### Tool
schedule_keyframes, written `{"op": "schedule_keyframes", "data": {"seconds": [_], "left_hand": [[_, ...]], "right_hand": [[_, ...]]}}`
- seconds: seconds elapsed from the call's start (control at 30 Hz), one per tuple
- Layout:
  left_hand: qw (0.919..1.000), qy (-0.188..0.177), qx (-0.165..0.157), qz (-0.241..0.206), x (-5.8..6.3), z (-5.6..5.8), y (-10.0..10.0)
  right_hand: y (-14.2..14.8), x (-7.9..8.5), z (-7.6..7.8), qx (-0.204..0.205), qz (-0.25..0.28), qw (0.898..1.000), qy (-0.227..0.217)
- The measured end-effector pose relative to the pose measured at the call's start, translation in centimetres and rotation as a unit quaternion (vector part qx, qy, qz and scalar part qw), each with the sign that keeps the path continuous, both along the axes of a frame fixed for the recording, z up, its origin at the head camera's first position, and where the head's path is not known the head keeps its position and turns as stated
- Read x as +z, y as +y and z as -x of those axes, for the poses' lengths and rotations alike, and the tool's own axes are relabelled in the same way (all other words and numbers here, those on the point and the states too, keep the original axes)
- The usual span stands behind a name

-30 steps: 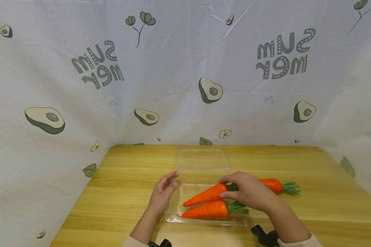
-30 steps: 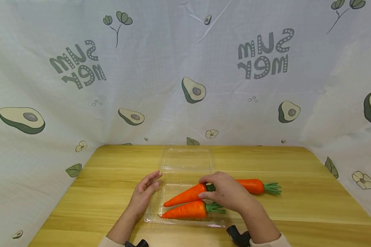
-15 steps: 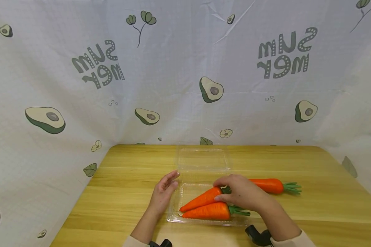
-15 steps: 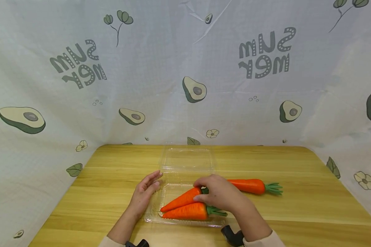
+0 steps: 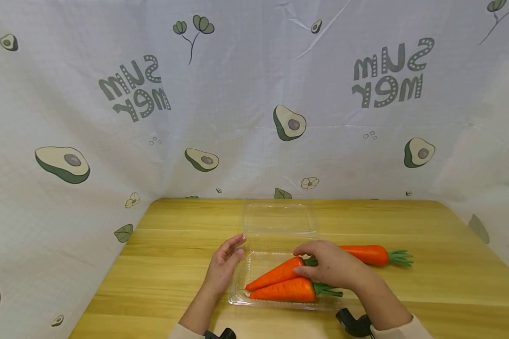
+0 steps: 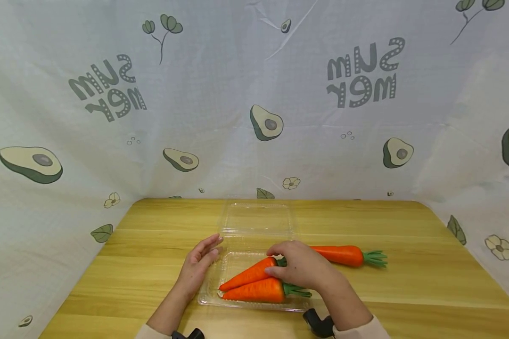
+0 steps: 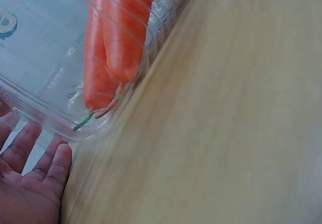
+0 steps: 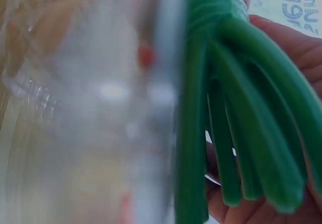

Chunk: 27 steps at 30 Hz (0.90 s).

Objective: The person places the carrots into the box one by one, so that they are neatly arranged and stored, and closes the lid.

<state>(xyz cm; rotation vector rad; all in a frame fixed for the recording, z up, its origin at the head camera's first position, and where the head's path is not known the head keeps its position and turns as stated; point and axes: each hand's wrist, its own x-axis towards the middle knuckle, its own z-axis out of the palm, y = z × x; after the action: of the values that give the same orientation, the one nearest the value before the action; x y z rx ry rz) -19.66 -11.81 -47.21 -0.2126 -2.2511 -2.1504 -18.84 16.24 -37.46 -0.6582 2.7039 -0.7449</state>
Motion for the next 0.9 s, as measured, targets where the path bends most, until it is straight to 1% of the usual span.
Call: {"op": "schedule_keyframes", "data": {"seconds": [0.37,0.77,0.9], "left_hand": [[1.0000,0.000,0.002,0.007,0.0,0.0,-0.1],[1.0000,0.000,0.003,0.006,0.0,-0.1,0.0],[1.0000,-0.001,0.002,0.006,0.0,-0.1,0.0]], "right_hand": [[0.6,0.2,0.1,-0.014,0.009,1.000,-0.004],[1.1,0.0,0.2,-0.017,0.000,1.000,0.019],[1.3,0.0,0.2,-0.022,0.000,1.000,0.016]]}}
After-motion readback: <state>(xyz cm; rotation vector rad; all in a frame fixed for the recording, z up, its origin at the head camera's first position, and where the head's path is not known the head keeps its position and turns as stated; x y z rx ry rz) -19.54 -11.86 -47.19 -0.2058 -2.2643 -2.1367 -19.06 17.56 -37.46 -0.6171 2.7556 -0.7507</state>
